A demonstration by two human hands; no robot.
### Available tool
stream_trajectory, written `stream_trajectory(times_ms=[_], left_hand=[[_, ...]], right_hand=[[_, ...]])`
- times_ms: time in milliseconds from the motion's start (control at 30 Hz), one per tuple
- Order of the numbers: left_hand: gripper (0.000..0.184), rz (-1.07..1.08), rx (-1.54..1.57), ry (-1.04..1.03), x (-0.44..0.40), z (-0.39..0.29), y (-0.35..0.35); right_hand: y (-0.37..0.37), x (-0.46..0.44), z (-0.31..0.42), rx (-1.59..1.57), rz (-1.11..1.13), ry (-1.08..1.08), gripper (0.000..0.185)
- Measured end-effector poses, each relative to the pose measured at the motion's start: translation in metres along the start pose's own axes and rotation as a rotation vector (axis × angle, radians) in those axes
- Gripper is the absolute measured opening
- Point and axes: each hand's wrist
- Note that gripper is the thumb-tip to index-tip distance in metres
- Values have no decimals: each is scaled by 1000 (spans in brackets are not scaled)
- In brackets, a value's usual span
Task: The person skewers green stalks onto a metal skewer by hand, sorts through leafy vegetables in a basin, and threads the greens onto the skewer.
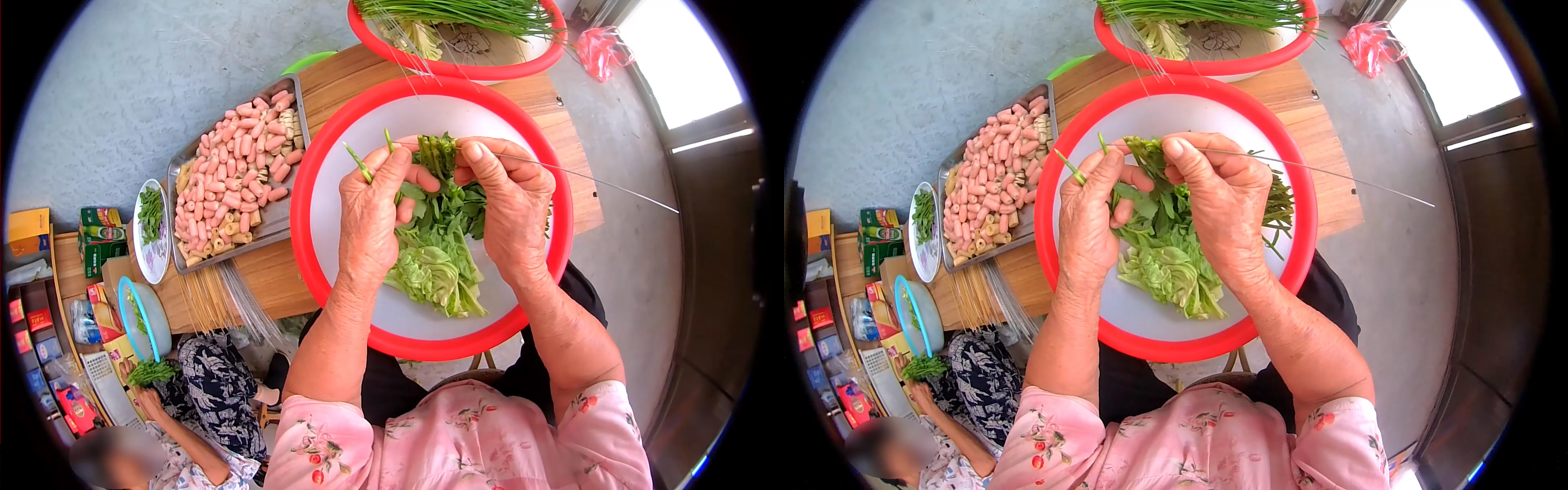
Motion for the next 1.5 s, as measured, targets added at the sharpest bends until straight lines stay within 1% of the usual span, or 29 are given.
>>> stream_trajectory(times_ms=[367,433,567,733,967,1033,1167,1233,1267,1333,1400,1433,1500], left_hand=[[30,-3,-11,8,0,0,1],[30,-9,-13,5,0,0,1],[30,-29,-3,-11,0,0,1],[29,-30,9,-21,-1,2,3],[28,-20,49,9,-2,1,4],[27,-7,61,23,-2,2,4],[30,9,-1,6,-2,5,3],[31,15,-41,-17,-2,5,2],[31,-4,-35,-39,-1,4,0],[31,-23,-28,-60,0,5,-1],[30,-80,74,-86,-2,7,-1],[30,-80,74,-85,-3,8,0],[30,-94,43,-59,-4,11,2]], right_hand=[[-1,2,1,3,7,-9,17],[-2,3,3,56,-4,-2,16],[-3,4,1,16,7,3,15],[-3,5,-2,45,27,61,13],[-4,4,-2,65,29,81,13],[-5,5,-1,51,9,6,15],[-5,4,-2,43,-10,-61,17],[-2,-1,-6,-89,-6,-131,18],[-1,-2,-6,-88,-8,-128,18],[1,-4,-6,-187,-1,-218,18],[4,-6,-8,-226,5,-239,17],[5,-7,-9,-264,11,-262,15],[6,-6,-11,-242,21,-273,15]])
Point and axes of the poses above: each hand's wrist, its own x-axis away from the middle knuckle, its own y-axis out of the back of the hand, z = x × y, and after that the axes turned 1 degree about -x, right-handed
